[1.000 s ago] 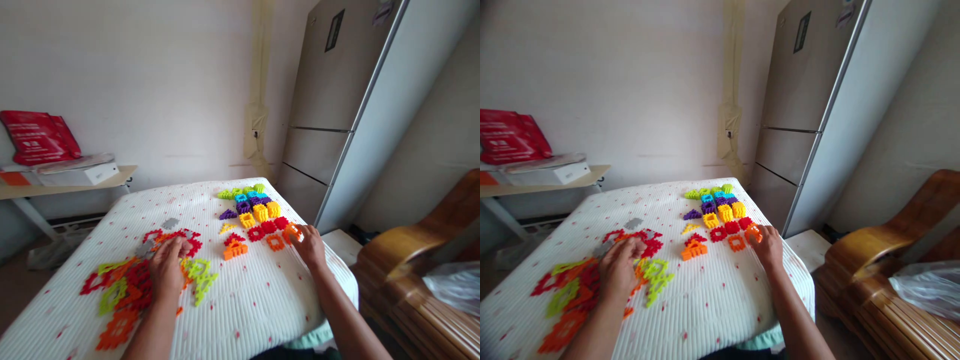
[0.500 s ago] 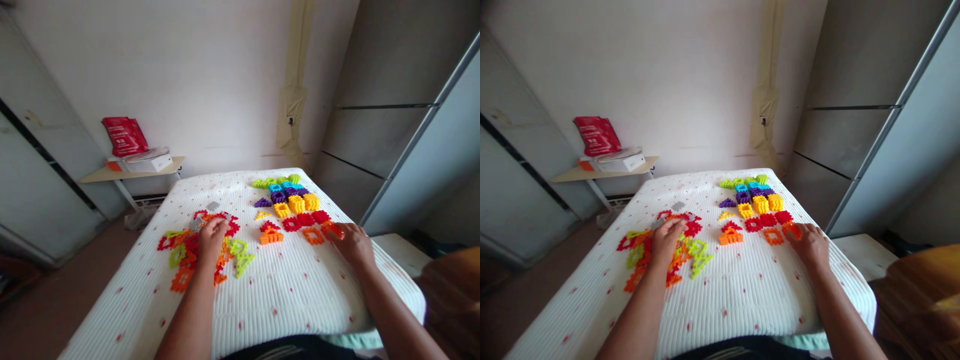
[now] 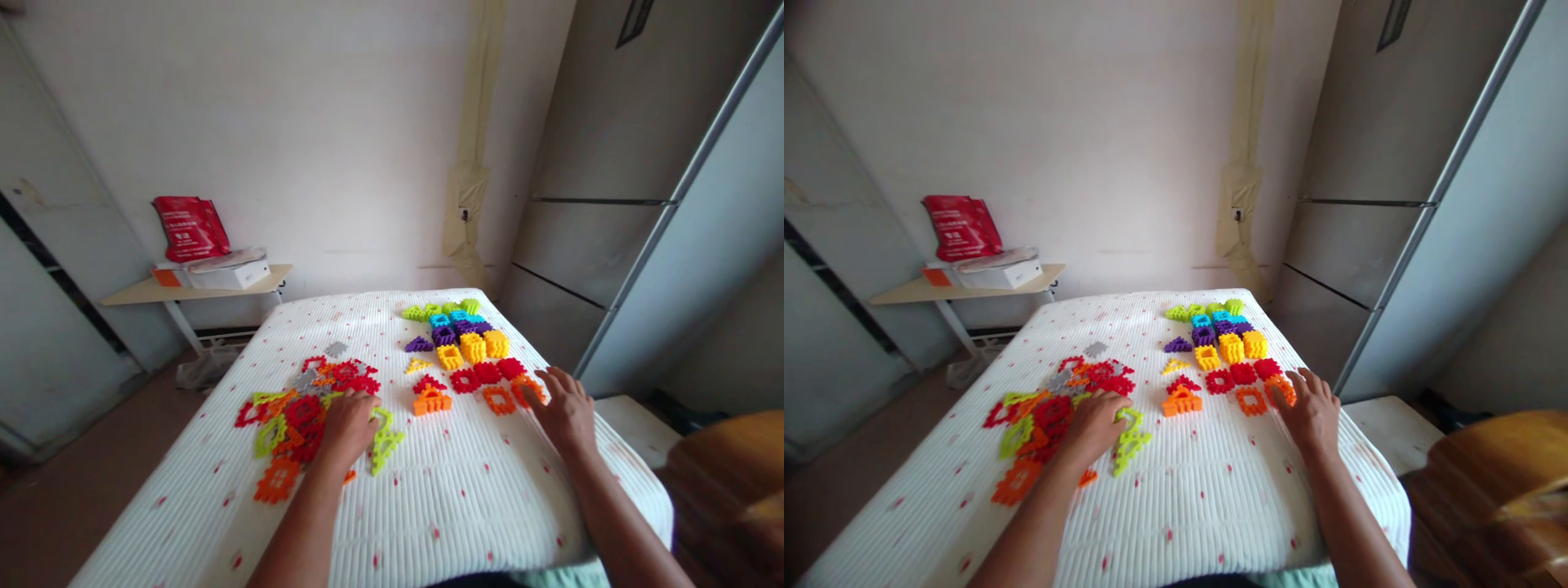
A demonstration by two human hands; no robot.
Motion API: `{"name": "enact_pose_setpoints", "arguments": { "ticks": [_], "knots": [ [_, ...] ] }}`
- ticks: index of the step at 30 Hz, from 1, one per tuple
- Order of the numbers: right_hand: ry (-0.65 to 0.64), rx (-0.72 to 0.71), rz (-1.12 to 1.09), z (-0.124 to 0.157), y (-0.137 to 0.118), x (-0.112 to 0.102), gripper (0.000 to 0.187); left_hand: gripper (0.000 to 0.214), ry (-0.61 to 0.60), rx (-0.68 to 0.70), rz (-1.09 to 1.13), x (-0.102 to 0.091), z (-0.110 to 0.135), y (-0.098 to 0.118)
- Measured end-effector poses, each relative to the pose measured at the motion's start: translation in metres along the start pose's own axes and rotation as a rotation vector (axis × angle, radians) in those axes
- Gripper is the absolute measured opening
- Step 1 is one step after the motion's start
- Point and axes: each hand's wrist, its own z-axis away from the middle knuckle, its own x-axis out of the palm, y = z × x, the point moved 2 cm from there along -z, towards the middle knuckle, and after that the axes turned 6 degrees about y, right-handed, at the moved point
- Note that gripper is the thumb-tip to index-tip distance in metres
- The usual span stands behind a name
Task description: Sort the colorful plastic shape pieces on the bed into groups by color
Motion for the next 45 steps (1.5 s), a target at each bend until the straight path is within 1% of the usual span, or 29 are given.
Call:
{"name": "enact_pose_setpoints", "arguments": {
  "ticks": [2, 5, 8, 10, 12, 13, 16, 19, 23, 28, 30, 32, 35, 39, 45],
  "knots": [
    [0.072, -0.037, -0.021, -0.001, -0.004, -0.006, 0.035, 0.031, 0.006, -0.005, -0.014, 0.005, -0.002, 0.001],
    [0.110, -0.095, -0.084, -0.001, -0.008, -0.008, 0.032, 0.032, 0.026, -0.007, -0.009, 0.007, -0.004, 0.000],
    [0.122, -0.113, -0.140, 0.001, -0.007, -0.007, 0.031, 0.026, 0.118, -0.044, 0.090, 0.006, -0.006, -0.005],
    [0.132, -0.115, -0.160, 0.001, -0.007, -0.007, 0.030, 0.019, 0.227, -0.148, 0.235, 0.004, -0.008, -0.010],
    [0.139, -0.127, -0.182, 0.000, -0.009, -0.010, 0.029, 0.009, 0.330, -0.290, 0.439, 0.002, -0.008, -0.015],
    [0.141, -0.137, -0.198, -0.001, -0.012, -0.011, 0.029, 0.007, 0.374, -0.355, 0.547, 0.002, -0.008, -0.017],
    [0.137, -0.181, -0.280, -0.004, -0.026, -0.014, 0.027, 0.019, 0.460, -0.477, 0.824, -0.002, -0.005, -0.018],
    [0.134, -0.222, -0.393, -0.008, -0.050, -0.015, 0.024, 0.024, 0.500, -0.541, 0.988, -0.005, -0.003, -0.016],
    [0.087, -0.268, -0.568, -0.011, -0.098, -0.018, 0.022, 0.028, 0.511, -0.601, 1.096, -0.006, -0.002, -0.014],
    [-0.064, -0.387, -0.809, -0.007, -0.167, -0.022, 0.019, 0.030, 0.519, -0.604, 1.132, -0.007, -0.002, -0.014],
    [-0.113, -0.405, -0.864, -0.006, -0.191, -0.022, 0.019, 0.031, 0.507, -0.601, 1.125, -0.007, -0.001, -0.013],
    [-0.152, -0.399, -0.870, -0.006, -0.210, -0.022, 0.019, 0.032, 0.501, -0.598, 1.118, -0.007, -0.001, -0.013],
    [-0.195, -0.379, -0.805, -0.009, -0.230, -0.024, 0.021, 0.034, 0.517, -0.591, 1.119, -0.008, 0.000, -0.014],
    [-0.249, -0.354, -0.740, -0.013, -0.248, -0.026, 0.028, 0.034, 0.533, -0.606, 1.138, -0.008, -0.001, -0.015],
    [-0.224, -0.291, -0.746, -0.012, -0.263, -0.017, 0.034, 0.030, 0.507, -0.607, 1.253, -0.010, -0.002, -0.008]
  ]
}}
